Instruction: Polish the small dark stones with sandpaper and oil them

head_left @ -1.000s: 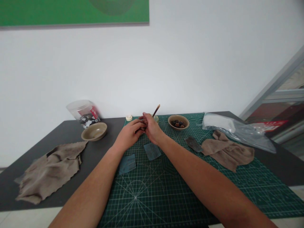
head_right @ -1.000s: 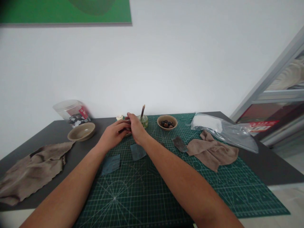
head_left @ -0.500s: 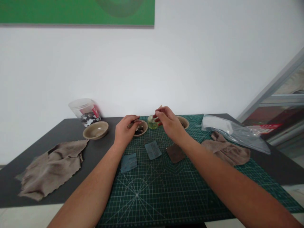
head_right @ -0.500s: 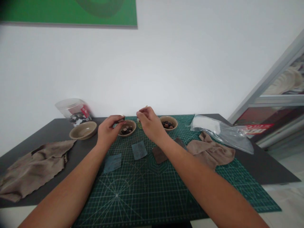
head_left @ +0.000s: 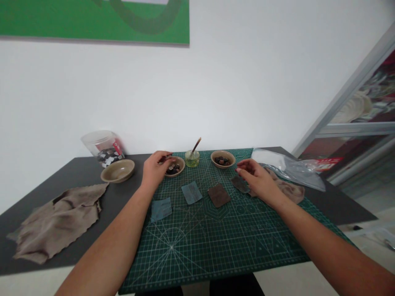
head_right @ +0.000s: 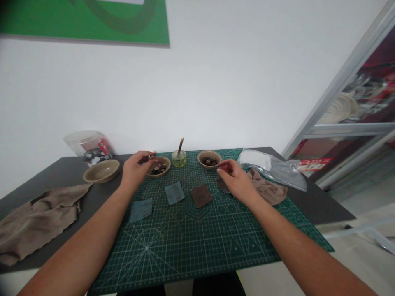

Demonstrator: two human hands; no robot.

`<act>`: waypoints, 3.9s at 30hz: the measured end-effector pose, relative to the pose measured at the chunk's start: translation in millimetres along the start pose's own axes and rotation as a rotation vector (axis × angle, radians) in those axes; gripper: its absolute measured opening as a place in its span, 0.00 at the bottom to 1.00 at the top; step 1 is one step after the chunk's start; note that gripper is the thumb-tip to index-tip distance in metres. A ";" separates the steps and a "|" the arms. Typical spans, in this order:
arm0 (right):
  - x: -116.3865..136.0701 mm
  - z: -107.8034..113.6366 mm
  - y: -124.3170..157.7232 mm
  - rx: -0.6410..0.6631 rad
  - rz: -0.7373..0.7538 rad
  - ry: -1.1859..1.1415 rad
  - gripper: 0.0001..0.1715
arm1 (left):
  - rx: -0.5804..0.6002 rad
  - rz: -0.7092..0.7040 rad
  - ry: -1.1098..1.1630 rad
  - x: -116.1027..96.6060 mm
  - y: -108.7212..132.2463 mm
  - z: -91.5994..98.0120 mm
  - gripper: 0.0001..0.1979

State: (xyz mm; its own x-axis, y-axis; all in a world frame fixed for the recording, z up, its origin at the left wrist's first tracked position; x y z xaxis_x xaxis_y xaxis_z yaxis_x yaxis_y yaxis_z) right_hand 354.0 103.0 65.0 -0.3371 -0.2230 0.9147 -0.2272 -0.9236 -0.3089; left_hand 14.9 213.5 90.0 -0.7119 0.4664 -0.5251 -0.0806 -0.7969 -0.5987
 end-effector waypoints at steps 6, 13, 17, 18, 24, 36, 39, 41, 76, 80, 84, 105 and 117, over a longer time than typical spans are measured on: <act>-7.0 -24.0 28.6 0.272 0.049 0.293 0.15 | -0.009 0.080 0.003 9.7 -1.3 -2.3 0.13; -12.5 -59.5 44.0 0.495 0.195 0.550 0.29 | -0.001 0.167 -0.008 18.7 -0.8 -3.0 0.15; -13.3 -59.4 42.6 0.480 0.199 0.600 0.31 | 0.008 0.205 -0.013 21.0 -0.6 -2.8 0.15; -12.2 -57.5 42.0 0.472 0.204 0.597 0.32 | 0.009 0.211 -0.011 21.2 -0.5 -2.9 0.15; -8.6 -42.9 36.0 0.470 0.180 0.586 0.34 | 0.006 0.207 0.011 19.2 -1.2 -4.4 0.14; -20.9 -34.2 33.4 0.541 0.047 0.590 0.31 | 0.022 0.217 0.003 19.6 -0.1 -5.8 0.15; -21.4 -33.8 32.9 0.537 0.048 0.561 0.29 | 0.025 0.211 0.008 20.0 -0.1 -6.5 0.15; -22.0 -34.5 32.9 0.541 0.034 0.540 0.28 | 0.022 0.206 0.008 19.7 -0.2 -6.3 0.15; -40.3 -35.8 29.2 0.358 0.017 0.320 0.14 | 0.366 0.117 -0.474 31.9 -4.2 -34.3 0.15; -37.4 -38.1 30.3 0.349 0.055 0.329 0.11 | 0.391 0.096 -0.586 29.8 -5.3 -36.2 0.15; -34.3 -39.4 31.2 0.343 0.083 0.330 0.07 | 0.378 0.049 -0.582 26.1 -6.4 -37.0 0.14; -14.0 -25.9 37.1 0.153 0.195 0.311 0.06 | 0.114 0.056 -0.457 -0.8 -2.9 -0.6 0.17; -25.4 -7.4 74.1 0.264 0.206 0.591 0.22 | 0.204 0.072 -0.058 -66.5 98.8 22.7 0.18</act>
State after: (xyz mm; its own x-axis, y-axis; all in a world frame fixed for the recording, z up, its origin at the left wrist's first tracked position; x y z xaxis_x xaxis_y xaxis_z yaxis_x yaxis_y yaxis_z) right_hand 339.0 42.6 16.9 -0.8095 -0.2638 0.5244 0.1004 -0.9424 -0.3190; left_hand 38.4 95.1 79.5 -0.7595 0.3874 -0.5225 -0.1636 -0.8913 -0.4230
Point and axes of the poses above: each hand's wrist, its own y-axis away from the middle knuckle, its own z-axis out of the back of the hand, x = y × z, the point moved 9 cm from there along -y, towards the middle knuckle, and after that the axes turned 11 degrees about -y, right-handed, at the moved point
